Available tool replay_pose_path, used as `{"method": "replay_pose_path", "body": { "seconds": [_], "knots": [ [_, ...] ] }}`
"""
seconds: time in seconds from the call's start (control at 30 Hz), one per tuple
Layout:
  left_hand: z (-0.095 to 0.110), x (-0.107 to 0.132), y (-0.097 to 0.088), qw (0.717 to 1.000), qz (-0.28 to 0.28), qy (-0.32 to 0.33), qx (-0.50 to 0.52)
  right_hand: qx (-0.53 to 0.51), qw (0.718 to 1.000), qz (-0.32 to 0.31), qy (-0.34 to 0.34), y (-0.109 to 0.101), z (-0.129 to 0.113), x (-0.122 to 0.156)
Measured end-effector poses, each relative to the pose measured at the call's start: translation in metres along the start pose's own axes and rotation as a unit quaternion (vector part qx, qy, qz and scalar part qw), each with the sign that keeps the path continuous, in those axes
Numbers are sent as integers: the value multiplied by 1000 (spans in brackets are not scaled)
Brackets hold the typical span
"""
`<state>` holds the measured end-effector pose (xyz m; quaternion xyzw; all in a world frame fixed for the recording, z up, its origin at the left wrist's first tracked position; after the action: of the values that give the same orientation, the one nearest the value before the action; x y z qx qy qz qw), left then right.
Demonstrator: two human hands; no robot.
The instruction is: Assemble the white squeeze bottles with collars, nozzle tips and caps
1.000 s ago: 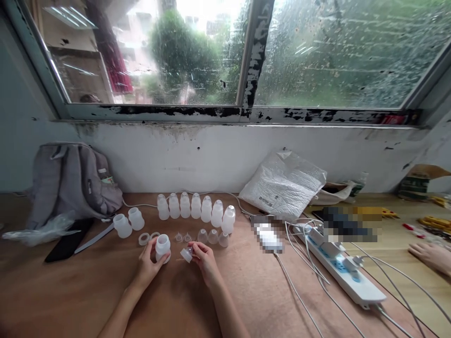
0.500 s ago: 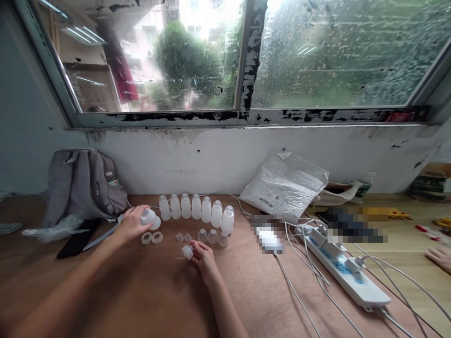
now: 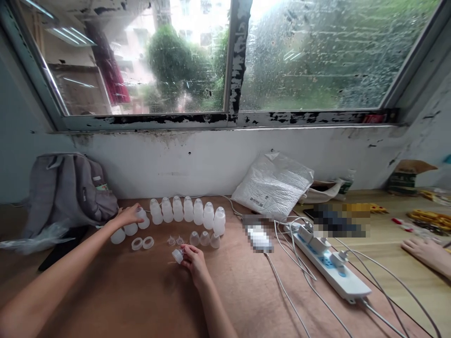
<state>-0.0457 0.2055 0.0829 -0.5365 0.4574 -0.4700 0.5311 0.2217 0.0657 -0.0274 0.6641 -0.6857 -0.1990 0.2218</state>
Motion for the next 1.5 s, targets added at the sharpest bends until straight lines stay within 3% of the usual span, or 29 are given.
{"method": "replay_pose_path", "body": {
  "seconds": [0.3, 0.43, 0.57, 0.63, 0.67, 0.73, 0.83, 0.97, 1.1, 1.23, 1.5],
  "knots": [
    [4, 0, 7, 999, 29, 18, -6, -11, 1000, -1, -6, 4, 0, 2],
    [5, 7, -3, 997, 72, 17, 22, -15, 1000, -2, -5, 4, -2, 4],
    [14, 41, -16, 983, 161, 28, 85, -23, 999, 13, -17, 5, -1, 4],
    [25, 75, -15, 934, 253, 83, 236, -23, 999, 27, -26, 6, 0, 3],
    [34, 93, -9, 912, 261, 115, 295, -22, 999, 31, -31, 7, 1, 3],
    [55, 126, 14, 895, 204, 166, 360, -20, 999, 30, -37, 9, 3, 4],
    [85, 164, 55, 895, 103, 219, 375, -4, 999, 11, -48, 13, 5, 8],
    [94, 177, 85, 876, 107, 183, 434, 63, 995, -11, -71, 15, 8, 12],
    [87, 175, 88, 869, 101, 204, 440, 131, 986, -69, -82, 18, 15, 12],
    [85, 176, 86, 870, 59, 232, 432, 189, 973, -96, -93, 17, 19, 10],
    [86, 178, 86, 886, 33, 232, 399, 236, 963, -103, -75, 23, 16, 14]
  ]
}}
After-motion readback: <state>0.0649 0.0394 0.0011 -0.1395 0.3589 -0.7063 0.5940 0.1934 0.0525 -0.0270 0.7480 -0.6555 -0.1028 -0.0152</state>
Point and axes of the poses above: each hand's wrist, its own x-axis away from the middle knuckle, its own y-axis out of the palm, z = x × y, the point moved 3 cm from there along -x, towards the middle knuckle, and after that the axes turned 14 degrees about -y, right-handed, at the moved point
